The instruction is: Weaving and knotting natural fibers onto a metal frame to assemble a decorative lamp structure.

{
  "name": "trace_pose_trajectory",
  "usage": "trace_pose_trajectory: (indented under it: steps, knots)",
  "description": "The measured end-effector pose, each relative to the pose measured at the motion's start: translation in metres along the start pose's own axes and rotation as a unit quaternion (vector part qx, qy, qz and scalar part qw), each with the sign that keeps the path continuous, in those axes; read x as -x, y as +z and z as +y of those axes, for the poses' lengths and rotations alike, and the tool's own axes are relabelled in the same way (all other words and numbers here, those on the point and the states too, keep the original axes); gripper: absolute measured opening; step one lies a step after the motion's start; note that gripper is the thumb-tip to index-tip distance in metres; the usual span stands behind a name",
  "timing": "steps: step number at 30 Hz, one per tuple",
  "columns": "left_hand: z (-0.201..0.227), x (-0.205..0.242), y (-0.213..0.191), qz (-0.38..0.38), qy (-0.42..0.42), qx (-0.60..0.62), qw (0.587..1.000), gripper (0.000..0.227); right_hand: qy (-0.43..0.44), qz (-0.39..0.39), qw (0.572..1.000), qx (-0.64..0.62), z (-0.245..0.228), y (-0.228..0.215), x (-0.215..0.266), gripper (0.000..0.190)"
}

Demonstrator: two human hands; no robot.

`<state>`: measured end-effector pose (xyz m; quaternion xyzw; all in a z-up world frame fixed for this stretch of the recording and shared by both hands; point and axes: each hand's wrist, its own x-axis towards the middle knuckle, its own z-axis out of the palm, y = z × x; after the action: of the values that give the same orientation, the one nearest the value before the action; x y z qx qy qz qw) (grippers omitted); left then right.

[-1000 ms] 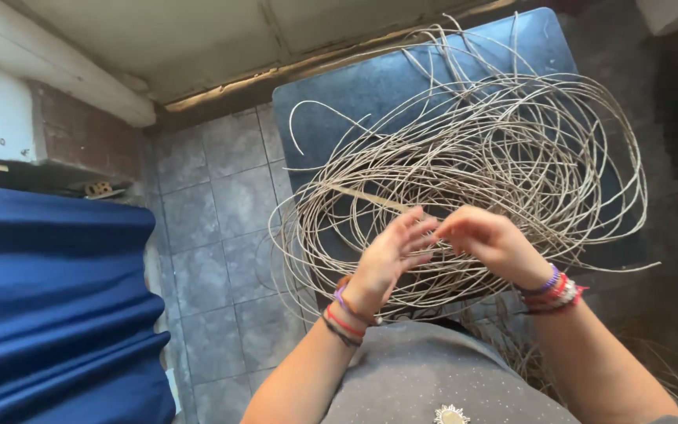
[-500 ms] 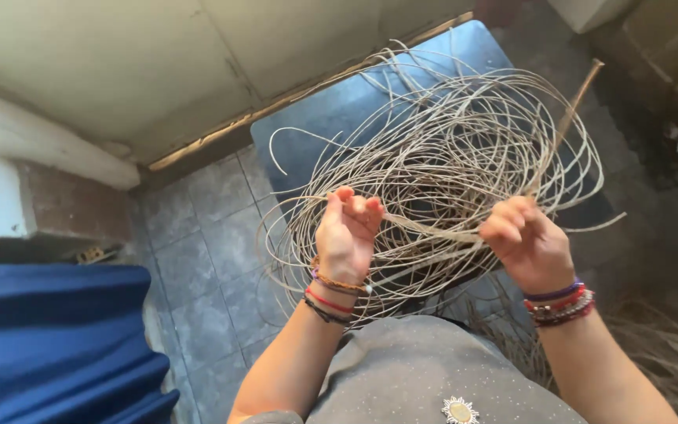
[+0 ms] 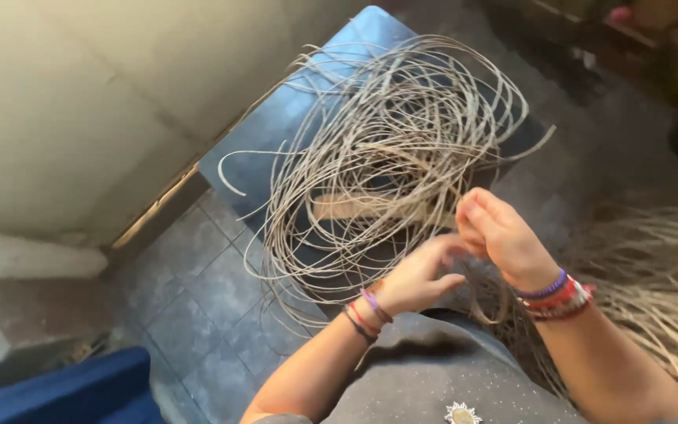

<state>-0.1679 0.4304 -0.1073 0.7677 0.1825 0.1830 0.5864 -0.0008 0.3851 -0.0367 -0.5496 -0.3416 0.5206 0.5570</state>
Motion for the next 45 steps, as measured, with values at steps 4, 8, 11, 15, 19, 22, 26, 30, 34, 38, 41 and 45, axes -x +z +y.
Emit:
trace_pose_trajectory:
  steps: [4, 8, 11, 15, 19, 22, 26, 30, 34, 38, 41, 45]
  knots:
    - [0.057, 0.003, -0.039, 0.072, 0.050, 0.424, 0.901, 0.082, 0.029, 0.140, 0.897, 0.417, 0.008, -0.034, 0.065, 0.019]
    - [0.063, 0.021, -0.047, 0.063, -0.075, 0.660, 0.745, 0.050, 0.069, 0.266, 0.852, 0.447, 0.041, -0.077, 0.117, 0.024]
    - [0.081, 0.020, -0.037, 0.043, -0.062, 0.678, 0.731, 0.031, 0.104, 0.300, 0.873, 0.370, 0.028, -0.081, 0.131, 0.028]
    - [0.112, 0.011, -0.010, -0.147, 0.004, 0.299, 0.943, 0.029, 0.151, 0.194, 0.953, 0.179, 0.002, -0.065, 0.119, 0.026]
    - [0.041, -0.009, 0.097, -0.255, -0.045, -0.057, 0.964, 0.033, 0.108, 0.159, 0.981, -0.004, 0.012, -0.046, 0.095, 0.017]
    - [0.010, -0.024, 0.120, -0.328, -0.059, -0.228, 0.915, 0.032, 0.019, 0.144, 0.988, -0.057, 0.038, -0.067, 0.087, 0.017]
    - [0.047, -0.059, 0.079, -0.231, -0.054, 0.258, 0.937, 0.041, 0.041, 0.225, 0.958, 0.175, 0.034, -0.110, 0.126, 0.026]
    - [0.011, -0.110, 0.073, 0.071, -0.153, 0.688, 0.706, 0.025, 0.119, 0.283, 0.888, 0.342, 0.047, -0.135, 0.165, 0.021]
    - [0.054, -0.099, 0.082, -0.006, -0.084, 0.517, 0.852, 0.039, 0.109, 0.342, 0.929, 0.085, 0.044, -0.129, 0.135, 0.026]
    - [0.033, -0.062, 0.112, -0.251, -0.055, 0.038, 0.966, 0.025, 0.069, 0.313, 0.947, -0.007, 0.036, -0.106, 0.093, 0.021]
    - [0.003, -0.063, 0.117, -0.297, -0.063, -0.032, 0.952, 0.020, 0.026, 0.325, 0.945, 0.037, 0.028, -0.098, 0.086, 0.024]
    - [0.049, -0.109, 0.071, -0.137, -0.201, 0.587, 0.772, 0.052, 0.102, 0.355, 0.843, 0.391, 0.021, -0.095, 0.145, 0.019]
